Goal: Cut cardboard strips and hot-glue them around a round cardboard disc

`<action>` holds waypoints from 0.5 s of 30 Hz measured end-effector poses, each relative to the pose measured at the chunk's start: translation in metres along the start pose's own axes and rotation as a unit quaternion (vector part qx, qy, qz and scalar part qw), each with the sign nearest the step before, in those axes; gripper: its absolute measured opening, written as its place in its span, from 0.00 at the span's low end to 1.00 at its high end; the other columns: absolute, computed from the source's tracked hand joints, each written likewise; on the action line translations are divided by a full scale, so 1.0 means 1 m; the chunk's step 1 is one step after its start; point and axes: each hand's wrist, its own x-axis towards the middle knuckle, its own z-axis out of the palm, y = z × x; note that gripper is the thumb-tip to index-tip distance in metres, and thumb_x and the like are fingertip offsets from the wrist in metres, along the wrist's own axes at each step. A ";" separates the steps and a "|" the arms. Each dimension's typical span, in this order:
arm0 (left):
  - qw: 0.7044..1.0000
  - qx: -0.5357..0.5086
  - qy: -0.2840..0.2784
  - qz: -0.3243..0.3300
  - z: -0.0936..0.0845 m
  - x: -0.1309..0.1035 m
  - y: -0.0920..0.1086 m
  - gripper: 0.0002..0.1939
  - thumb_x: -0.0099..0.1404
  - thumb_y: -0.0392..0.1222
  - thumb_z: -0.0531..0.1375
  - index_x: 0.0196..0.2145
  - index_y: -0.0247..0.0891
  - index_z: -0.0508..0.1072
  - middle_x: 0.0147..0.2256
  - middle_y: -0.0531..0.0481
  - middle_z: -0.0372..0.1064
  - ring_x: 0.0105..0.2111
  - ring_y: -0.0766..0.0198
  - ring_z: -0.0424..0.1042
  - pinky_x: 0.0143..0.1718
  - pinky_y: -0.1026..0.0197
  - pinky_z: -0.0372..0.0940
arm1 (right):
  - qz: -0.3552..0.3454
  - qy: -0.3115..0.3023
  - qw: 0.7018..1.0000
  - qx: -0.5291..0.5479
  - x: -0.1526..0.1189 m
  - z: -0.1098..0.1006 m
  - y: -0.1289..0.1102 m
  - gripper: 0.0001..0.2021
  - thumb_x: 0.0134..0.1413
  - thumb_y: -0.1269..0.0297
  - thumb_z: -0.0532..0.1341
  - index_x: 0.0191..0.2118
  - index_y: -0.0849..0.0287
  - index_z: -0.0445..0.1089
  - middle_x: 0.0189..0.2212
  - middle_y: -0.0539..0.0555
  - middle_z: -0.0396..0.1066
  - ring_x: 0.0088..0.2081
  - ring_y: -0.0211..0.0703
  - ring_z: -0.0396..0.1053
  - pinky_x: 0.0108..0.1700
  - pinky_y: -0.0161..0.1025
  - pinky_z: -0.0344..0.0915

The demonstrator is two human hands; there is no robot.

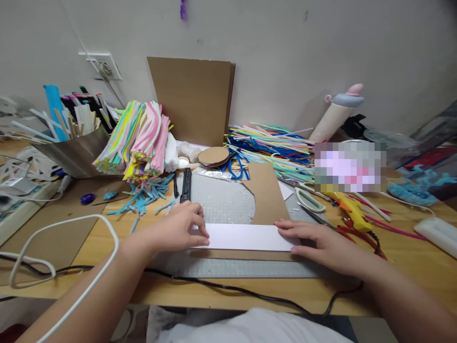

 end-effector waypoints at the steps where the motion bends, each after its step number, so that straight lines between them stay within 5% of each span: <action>1: 1.000 0.001 0.010 -0.001 0.001 -0.003 0.003 0.10 0.55 0.54 0.68 0.32 0.48 0.80 0.41 0.51 0.67 0.44 0.56 0.66 0.48 0.56 0.59 | 0.007 0.017 1.000 -0.012 0.000 0.004 -0.003 0.21 0.56 0.53 0.64 0.55 0.51 0.73 0.60 0.57 0.66 0.61 0.57 0.63 0.62 0.57 0.60; 7: 0.998 -0.004 0.059 -0.020 0.023 -0.022 0.009 0.05 0.61 0.44 0.65 0.37 0.46 0.77 0.50 0.49 0.67 0.51 0.53 0.66 0.53 0.51 0.59 | 0.036 0.098 0.992 -0.077 -0.001 0.029 -0.018 0.15 0.59 0.56 0.60 0.48 0.57 0.74 0.59 0.60 0.68 0.59 0.57 0.66 0.60 0.57 0.64; 15: 0.993 0.001 0.116 -0.012 0.044 -0.032 -0.001 0.07 0.64 0.45 0.63 0.40 0.48 0.77 0.55 0.48 0.67 0.54 0.51 0.66 0.55 0.48 0.61 | 0.029 0.095 0.991 -0.088 -0.003 0.031 -0.017 0.15 0.60 0.55 0.60 0.48 0.57 0.72 0.60 0.60 0.67 0.60 0.55 0.65 0.60 0.55 0.64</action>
